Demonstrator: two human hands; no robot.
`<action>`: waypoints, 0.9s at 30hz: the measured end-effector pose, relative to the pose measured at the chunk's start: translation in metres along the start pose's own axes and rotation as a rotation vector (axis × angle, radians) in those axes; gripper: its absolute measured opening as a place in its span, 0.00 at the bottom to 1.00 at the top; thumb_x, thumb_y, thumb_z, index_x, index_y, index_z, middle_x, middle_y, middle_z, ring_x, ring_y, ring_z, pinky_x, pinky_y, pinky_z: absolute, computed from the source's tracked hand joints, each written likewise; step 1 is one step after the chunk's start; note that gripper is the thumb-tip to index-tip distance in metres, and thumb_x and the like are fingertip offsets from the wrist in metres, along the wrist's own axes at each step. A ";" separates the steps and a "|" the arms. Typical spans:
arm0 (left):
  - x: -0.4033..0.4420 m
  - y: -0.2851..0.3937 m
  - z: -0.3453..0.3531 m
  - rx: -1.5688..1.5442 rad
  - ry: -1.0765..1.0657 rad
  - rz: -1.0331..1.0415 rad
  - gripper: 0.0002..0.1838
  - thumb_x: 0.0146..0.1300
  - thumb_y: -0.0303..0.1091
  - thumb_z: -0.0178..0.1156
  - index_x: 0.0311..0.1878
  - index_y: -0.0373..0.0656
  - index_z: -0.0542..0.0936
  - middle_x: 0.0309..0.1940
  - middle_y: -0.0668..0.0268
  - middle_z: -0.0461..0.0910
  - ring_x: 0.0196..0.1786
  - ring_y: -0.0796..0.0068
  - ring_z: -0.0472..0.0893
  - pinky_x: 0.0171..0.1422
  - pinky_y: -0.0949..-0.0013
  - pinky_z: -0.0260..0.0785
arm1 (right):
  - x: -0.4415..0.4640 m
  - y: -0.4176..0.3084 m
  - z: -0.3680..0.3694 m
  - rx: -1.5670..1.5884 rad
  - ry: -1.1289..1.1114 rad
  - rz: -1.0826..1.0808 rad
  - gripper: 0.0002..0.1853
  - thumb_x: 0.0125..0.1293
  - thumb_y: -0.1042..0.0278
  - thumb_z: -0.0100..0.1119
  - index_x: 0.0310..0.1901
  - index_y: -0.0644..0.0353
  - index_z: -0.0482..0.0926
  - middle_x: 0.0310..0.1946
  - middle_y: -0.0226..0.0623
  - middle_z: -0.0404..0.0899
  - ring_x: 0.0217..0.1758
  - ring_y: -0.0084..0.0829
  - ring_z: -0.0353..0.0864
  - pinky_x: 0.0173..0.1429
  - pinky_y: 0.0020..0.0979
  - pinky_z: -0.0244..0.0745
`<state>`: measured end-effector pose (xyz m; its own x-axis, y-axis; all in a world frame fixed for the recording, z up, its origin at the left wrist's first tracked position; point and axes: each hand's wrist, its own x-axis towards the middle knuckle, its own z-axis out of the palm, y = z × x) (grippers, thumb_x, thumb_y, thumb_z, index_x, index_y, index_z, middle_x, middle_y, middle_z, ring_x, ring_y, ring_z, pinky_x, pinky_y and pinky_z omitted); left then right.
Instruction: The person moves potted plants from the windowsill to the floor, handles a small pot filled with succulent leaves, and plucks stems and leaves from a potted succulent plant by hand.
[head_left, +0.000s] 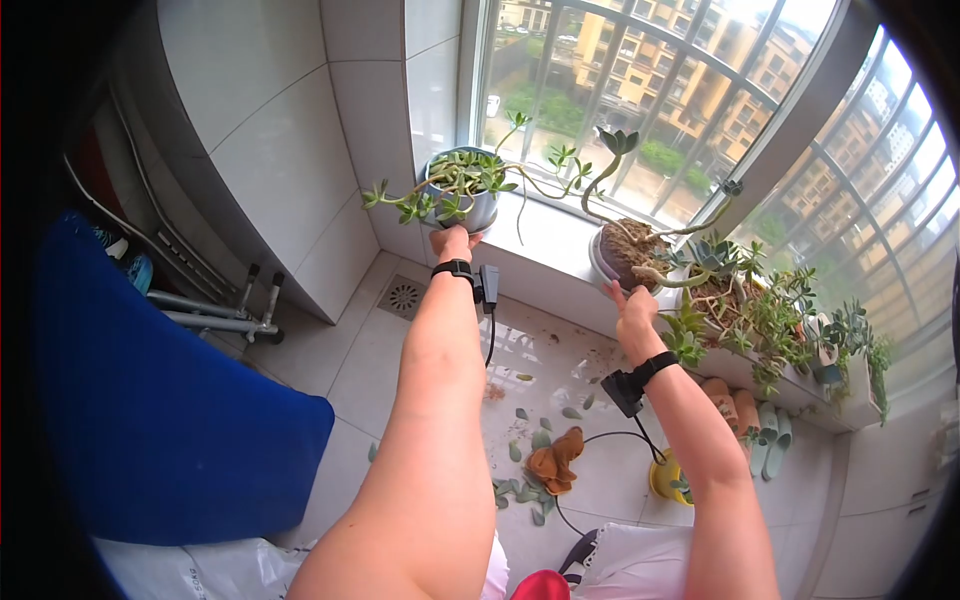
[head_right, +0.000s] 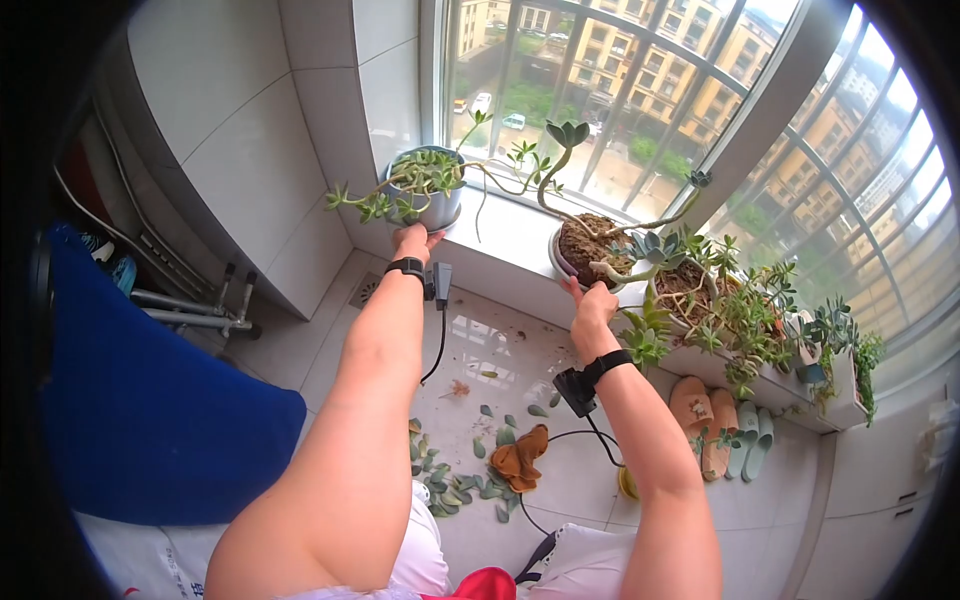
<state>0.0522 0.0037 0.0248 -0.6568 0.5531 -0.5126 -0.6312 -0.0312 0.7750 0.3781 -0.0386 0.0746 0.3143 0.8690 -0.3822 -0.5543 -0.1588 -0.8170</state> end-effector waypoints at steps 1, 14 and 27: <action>0.005 -0.001 0.000 0.002 0.009 -0.011 0.17 0.67 0.21 0.53 0.59 0.30 0.72 0.53 0.45 0.78 0.38 0.52 0.86 0.28 0.65 0.88 | -0.001 0.001 0.001 0.004 -0.001 -0.003 0.19 0.67 0.79 0.43 0.58 0.81 0.61 0.54 0.54 0.70 0.38 0.52 0.86 0.40 0.37 0.93; 0.016 -0.002 -0.005 0.006 -0.139 -0.027 0.19 0.69 0.20 0.47 0.62 0.38 0.73 0.54 0.51 0.78 0.43 0.55 0.85 0.32 0.62 0.88 | -0.011 -0.004 -0.004 -0.262 0.046 -0.038 0.20 0.69 0.74 0.47 0.58 0.77 0.60 0.50 0.58 0.76 0.27 0.40 0.86 0.34 0.31 0.87; 0.030 0.004 -0.010 0.174 -0.251 0.017 0.22 0.67 0.17 0.42 0.64 0.38 0.70 0.58 0.50 0.76 0.44 0.55 0.85 0.31 0.64 0.88 | -0.007 -0.008 -0.012 -0.225 -0.062 -0.082 0.19 0.67 0.76 0.45 0.55 0.78 0.58 0.52 0.56 0.71 0.35 0.44 0.85 0.42 0.34 0.89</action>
<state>0.0256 0.0122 0.0088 -0.5309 0.7426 -0.4084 -0.5266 0.0885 0.8455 0.3895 -0.0490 0.0788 0.2993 0.9094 -0.2886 -0.3409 -0.1806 -0.9226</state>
